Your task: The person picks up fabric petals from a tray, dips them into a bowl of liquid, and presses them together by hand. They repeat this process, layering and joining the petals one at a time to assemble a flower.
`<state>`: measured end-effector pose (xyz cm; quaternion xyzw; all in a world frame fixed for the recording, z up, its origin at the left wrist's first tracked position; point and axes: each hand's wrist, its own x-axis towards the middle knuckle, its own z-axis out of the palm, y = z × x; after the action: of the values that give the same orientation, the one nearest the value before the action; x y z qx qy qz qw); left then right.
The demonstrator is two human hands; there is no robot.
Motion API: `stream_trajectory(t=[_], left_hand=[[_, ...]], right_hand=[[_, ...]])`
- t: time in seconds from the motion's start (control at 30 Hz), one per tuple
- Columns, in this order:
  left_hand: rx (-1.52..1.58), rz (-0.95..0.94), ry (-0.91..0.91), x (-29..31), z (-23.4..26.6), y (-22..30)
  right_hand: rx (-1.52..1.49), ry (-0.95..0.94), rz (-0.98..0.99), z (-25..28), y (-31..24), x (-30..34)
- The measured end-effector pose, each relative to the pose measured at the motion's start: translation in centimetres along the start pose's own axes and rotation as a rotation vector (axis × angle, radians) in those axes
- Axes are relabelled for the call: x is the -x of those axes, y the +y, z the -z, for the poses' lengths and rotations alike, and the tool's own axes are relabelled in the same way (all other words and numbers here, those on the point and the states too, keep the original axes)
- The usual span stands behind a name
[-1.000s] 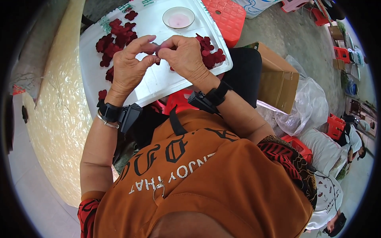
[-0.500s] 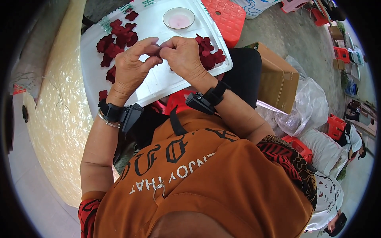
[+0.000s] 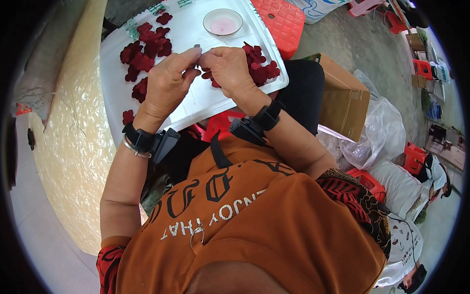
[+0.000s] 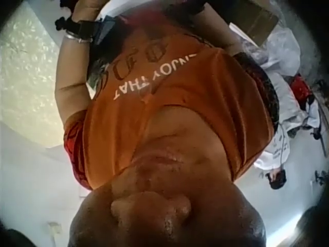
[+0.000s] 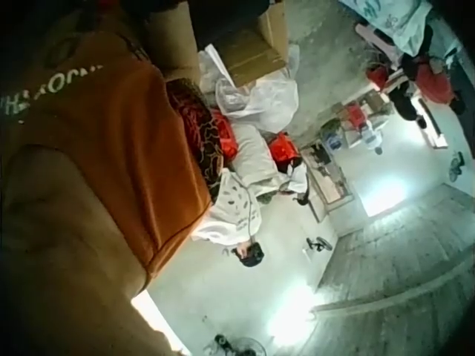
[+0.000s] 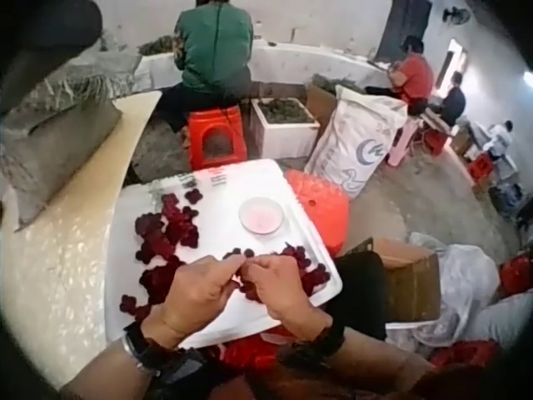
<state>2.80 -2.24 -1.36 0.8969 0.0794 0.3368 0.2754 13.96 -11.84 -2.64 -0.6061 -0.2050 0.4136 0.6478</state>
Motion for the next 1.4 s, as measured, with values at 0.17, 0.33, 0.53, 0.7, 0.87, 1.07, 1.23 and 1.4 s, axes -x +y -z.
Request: stream_trajectory(t=[0.17,0.33,0.53,0.7,0.87,1.07,1.23,1.4], left_hand=[[-0.063,-0.040,-0.014,0.1,-0.2,0.0],[0.038,-0.010,0.002,0.2,-0.4,-0.3],[0.288,0.240,0.001,0.0,-0.1,-0.3],[0.563,0.515,-0.010,-0.2,0.3,-0.6],[0.696,0.749,-0.063,-0.8,1.0,-0.6],[0.443,0.543,-0.125,-0.9,1.4,-0.2],[0.392,0.544,-0.112,-0.7,1.2,-0.2],[0.407,0.592,-0.107,-0.5,1.1,-0.3]], right_hand=[[-0.067,0.051,-0.038,-0.2,0.4,-0.2],[-0.065,0.053,-0.060,-0.1,0.5,-0.2],[-0.076,-0.020,0.036,0.5,1.4,-0.6],[-0.088,-0.052,0.113,0.2,1.0,-0.2],[-0.106,-0.110,0.200,1.0,1.0,-0.5],[0.156,-0.145,0.282,1.2,0.1,-0.3],[0.291,-0.164,0.337,1.5,0.2,-0.5],[0.359,-0.152,0.374,1.3,0.2,-0.5]])
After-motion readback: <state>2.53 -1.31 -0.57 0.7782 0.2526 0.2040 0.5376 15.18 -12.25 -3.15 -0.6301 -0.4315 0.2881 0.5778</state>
